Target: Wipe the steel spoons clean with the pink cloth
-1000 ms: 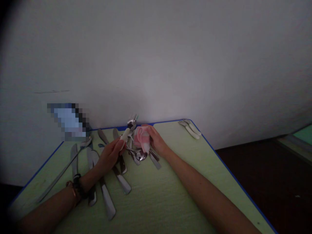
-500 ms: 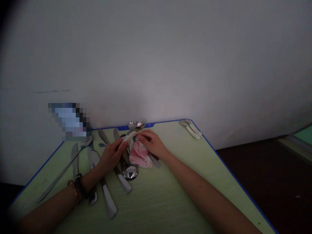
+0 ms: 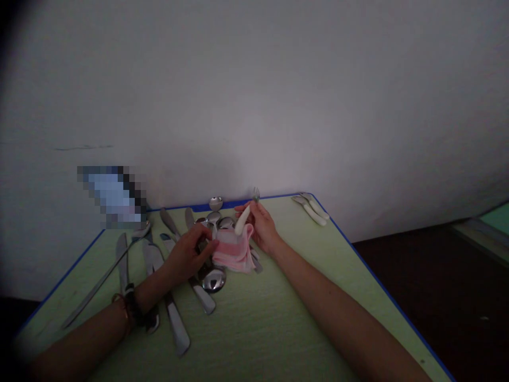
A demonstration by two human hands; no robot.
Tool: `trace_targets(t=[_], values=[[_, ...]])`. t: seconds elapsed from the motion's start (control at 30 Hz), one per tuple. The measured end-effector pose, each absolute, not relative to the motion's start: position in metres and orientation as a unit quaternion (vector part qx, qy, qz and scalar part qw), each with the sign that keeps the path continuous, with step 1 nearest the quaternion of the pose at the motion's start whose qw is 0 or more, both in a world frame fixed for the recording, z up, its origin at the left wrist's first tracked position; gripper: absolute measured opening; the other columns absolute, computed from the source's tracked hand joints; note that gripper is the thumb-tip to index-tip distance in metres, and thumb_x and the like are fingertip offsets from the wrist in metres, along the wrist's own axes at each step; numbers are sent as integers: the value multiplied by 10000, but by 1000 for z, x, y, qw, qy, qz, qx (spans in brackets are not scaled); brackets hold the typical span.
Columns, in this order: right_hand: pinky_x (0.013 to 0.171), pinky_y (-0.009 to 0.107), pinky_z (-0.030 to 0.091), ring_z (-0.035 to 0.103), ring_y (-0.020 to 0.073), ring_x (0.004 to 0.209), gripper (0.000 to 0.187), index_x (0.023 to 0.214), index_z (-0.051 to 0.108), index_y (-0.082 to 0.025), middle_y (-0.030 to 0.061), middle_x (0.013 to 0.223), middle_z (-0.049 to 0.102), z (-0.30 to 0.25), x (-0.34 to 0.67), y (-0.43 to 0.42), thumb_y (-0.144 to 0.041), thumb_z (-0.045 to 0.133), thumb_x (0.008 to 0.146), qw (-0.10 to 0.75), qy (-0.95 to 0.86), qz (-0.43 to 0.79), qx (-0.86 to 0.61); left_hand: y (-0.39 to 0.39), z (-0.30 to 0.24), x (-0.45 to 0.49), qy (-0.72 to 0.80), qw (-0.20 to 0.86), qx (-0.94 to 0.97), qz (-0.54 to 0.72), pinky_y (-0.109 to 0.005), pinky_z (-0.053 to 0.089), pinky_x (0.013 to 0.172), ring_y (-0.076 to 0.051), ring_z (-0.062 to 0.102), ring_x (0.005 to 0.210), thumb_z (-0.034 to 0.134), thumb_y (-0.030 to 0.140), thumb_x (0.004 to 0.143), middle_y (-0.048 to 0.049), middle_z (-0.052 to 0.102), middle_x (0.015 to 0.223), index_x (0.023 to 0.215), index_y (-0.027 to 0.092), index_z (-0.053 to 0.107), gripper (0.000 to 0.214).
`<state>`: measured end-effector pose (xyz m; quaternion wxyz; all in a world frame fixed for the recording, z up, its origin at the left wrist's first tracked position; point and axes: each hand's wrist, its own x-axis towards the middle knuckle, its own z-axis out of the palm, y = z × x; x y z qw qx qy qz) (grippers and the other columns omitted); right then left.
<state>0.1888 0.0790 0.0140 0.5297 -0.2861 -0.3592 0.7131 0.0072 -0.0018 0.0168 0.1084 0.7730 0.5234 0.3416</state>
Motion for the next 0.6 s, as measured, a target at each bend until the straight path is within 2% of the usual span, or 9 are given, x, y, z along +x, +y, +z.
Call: trace_targets(t=[0.1,0.23,0.33,0.43,0.5,0.6], values=[[464,217,448,540,92,499,335,774,504,-212,-56,627,587,11,186,79,-510,649,720,573,-328,682,-314,-2,17,7,462,57,813,351,-331,448,825,-192,512,911,509,282,870,-66,542,928,853,177,530,108],[349,211,345,440,73,374,386,744,454,-218,-81,583,507,13,188,81,-583,582,734,563,-370,662,-327,-2,15,6,412,27,850,327,-383,425,912,-213,490,1009,528,211,859,-84,532,1046,990,189,589,146],[373,208,336,466,75,407,418,728,467,-206,-62,600,507,27,199,89,-616,546,745,569,-458,585,-354,-2,13,5,400,24,864,305,-417,413,935,-227,478,1045,511,206,874,-85,521,1097,1040,224,620,200],[472,219,388,476,81,467,441,707,453,-207,-53,604,493,46,219,99,-641,461,787,594,-529,481,-369,-5,14,5,390,37,875,285,-420,413,940,-229,468,1065,496,206,885,-78,519,1124,1012,242,649,202],[523,234,395,472,99,497,451,697,466,-206,-43,572,484,54,235,103,-623,371,841,553,-612,393,-407,-6,15,5,387,49,877,281,-418,412,944,-229,463,1073,493,200,884,-79,515,1136,998,236,656,202],[611,260,402,504,132,585,467,661,517,-186,-2,594,518,51,256,99,-514,294,909,388,-736,224,-507,-7,15,5,392,60,873,284,-415,416,937,-230,465,1064,485,191,885,-89,509,1139,978,215,659,199]])
